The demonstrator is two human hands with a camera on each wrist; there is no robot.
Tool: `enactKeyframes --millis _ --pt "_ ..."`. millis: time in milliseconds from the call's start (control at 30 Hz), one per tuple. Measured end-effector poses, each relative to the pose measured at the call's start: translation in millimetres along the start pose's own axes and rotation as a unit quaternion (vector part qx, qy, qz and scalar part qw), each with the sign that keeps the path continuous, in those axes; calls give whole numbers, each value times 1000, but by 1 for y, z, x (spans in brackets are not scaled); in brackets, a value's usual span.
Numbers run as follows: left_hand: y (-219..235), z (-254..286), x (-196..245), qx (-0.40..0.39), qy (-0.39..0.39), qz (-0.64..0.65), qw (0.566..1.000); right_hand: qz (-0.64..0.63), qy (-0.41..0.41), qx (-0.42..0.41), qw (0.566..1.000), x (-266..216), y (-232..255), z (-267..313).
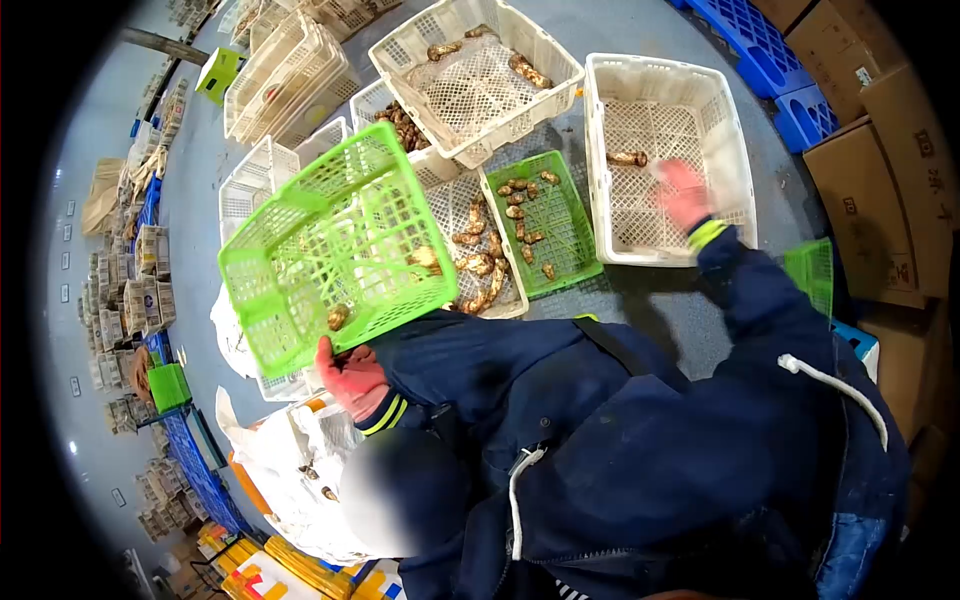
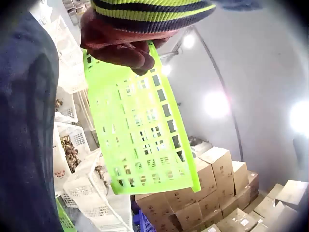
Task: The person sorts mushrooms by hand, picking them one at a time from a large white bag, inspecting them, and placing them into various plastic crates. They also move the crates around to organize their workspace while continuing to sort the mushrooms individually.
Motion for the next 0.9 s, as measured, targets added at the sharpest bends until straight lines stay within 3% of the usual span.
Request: enactKeyframes --millis 33,67,100,167,200,233,367,500,567,600,633,667,733,767,800,867,900 --pt "-2 -2 -1 1 -2 3 1000 40 181 -22 982 -43 -51 7" --pt "-4 -3 -4 -47 46 12 998 -8 145 -173 974 -90 -77 2" --pt "-7 -3 -9 -90 90 19 992 37 190 -191 962 -96 -102 13" --pt "-11 12 -1 -46 83 15 995 70 238 -209 946 -85 -150 44" --pt "-12 16 5 -41 61 3 997 -91 104 -215 967 -56 -158 51" --pt "-10 13 6 -33 58 7 998 -100 77 -202 971 -30 -164 58" --pt "0 2 14 -49 47 -8 998 75 74 -177 979 49 -141 80" --pt "-8 1 4 -68 30 -43 996 169 -71 -237 954 100 -72 57" --pt "-27 8 -9 -136 30 -75 987 88 -165 -211 959 93 -48 27" --pt "-37 9 -21 -119 37 -92 988 -49 -220 -190 956 69 -40 10" --pt "-56 21 -28 -153 17 -120 981 -206 -276 -191 919 12 -27 -8" --pt "-75 36 -35 -187 -5 -149 971 -352 -335 -191 853 -49 -13 -28" --pt "-102 50 -61 -210 -19 -214 954 -418 -287 -300 808 -103 -25 -24" --pt "-111 55 -75 -228 61 -188 954 -335 -330 -270 840 -111 -19 -26" --pt "-121 62 -80 -245 43 -218 944 -334 -331 -267 841 -99 -22 -23" --pt "-131 81 -102 -291 27 -299 908 -208 -465 -245 825 -36 -35 7" --pt "-132 89 -119 -310 41 -310 898 -215 -491 -227 813 -21 -37 20"
Point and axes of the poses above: each hand's wrist, its own z-axis away from the middle knuckle, its own y-axis out of the back of the hand, x = y × z, the point moved 6 cm from there along -z, towards the middle knuckle, and after that the axes turned 13 degrees about x, right-handed, at the moved point
